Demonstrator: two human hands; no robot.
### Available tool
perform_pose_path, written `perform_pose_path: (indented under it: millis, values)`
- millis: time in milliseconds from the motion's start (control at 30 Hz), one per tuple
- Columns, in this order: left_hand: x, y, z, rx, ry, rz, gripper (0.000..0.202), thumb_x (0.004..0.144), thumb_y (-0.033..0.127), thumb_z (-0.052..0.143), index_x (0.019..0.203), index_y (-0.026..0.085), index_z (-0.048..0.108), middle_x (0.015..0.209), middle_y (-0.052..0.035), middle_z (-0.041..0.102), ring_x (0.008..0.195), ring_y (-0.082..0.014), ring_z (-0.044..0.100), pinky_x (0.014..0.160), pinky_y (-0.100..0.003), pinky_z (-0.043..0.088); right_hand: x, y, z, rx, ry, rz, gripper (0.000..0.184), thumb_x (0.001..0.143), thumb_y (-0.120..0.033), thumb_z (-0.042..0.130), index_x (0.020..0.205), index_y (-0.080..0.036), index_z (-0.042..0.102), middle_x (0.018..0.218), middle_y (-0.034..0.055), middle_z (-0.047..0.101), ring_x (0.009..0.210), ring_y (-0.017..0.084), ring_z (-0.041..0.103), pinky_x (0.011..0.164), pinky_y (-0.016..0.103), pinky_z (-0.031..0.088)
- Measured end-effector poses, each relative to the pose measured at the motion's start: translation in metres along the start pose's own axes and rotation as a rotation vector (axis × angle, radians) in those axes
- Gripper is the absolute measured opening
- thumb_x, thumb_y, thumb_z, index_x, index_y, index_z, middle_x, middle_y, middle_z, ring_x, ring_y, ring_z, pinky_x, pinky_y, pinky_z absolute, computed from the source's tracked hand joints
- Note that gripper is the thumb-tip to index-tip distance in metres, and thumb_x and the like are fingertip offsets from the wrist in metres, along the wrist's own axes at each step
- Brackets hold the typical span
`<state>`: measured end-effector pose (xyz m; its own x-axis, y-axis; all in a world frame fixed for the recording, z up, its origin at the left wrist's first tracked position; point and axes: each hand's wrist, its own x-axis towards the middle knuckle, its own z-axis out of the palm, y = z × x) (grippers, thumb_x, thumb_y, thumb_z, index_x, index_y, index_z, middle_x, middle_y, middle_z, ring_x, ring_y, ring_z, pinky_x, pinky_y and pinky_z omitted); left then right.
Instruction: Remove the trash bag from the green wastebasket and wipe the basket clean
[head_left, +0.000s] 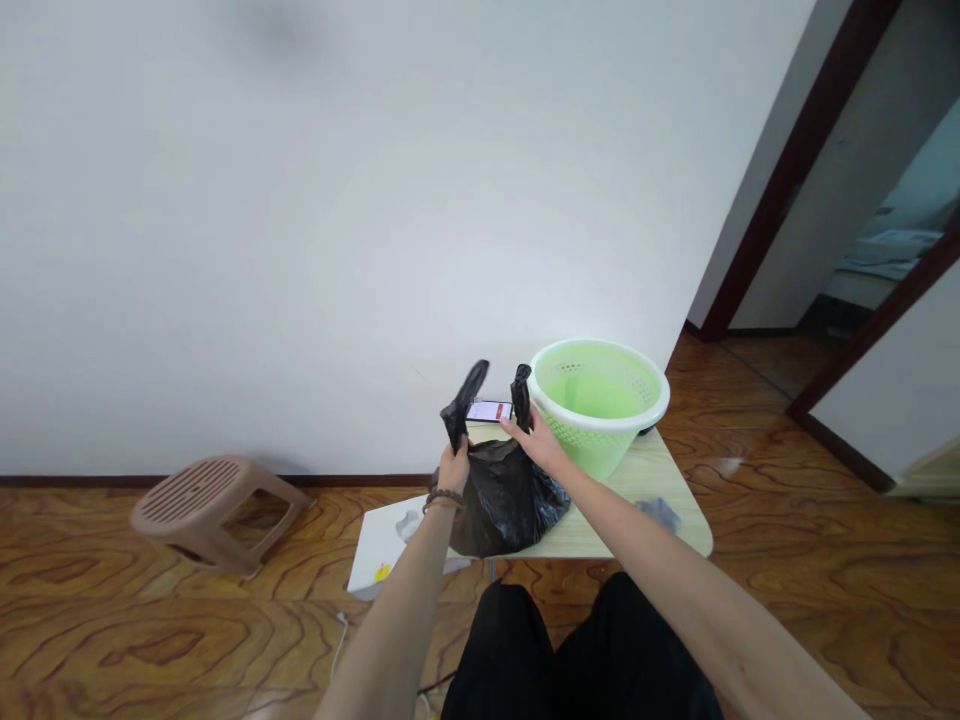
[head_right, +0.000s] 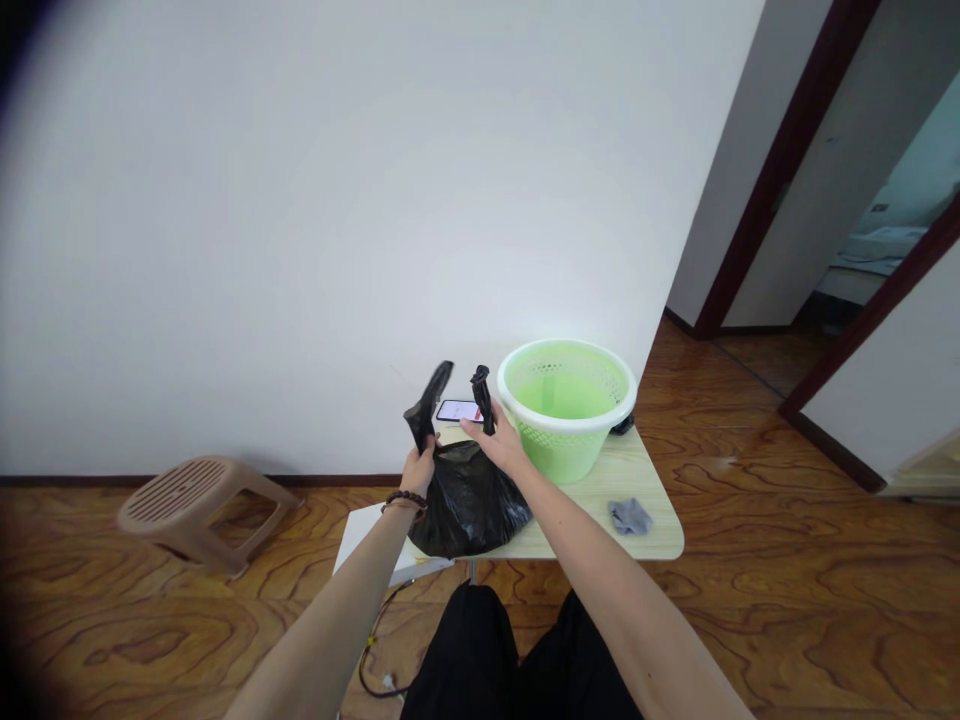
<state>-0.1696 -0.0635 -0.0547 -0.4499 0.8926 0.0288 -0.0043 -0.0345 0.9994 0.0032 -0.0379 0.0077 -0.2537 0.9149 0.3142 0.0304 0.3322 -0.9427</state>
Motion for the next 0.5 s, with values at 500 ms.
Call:
perform_pose_path:
  millis: [500]
  values:
    - [0.008, 0.012, 0.007, -0.768, 0.254, -0.260, 0.039, 0.088, 0.043, 0.032, 0.057, 0.021, 0.035, 0.071, -0.0065, 0.068, 0.075, -0.0203, 0.065, 0.081, -0.042, 0.045, 0.008, 0.057, 0.025, 0.298, -0.007, 0.229, 0.044, 0.077, -0.053, 0.051, 0.092, -0.015, 0.066, 0.098, 0.0096, 0.067, 0.093, 0.021, 0.060, 0.087, 0.037, 0.041]
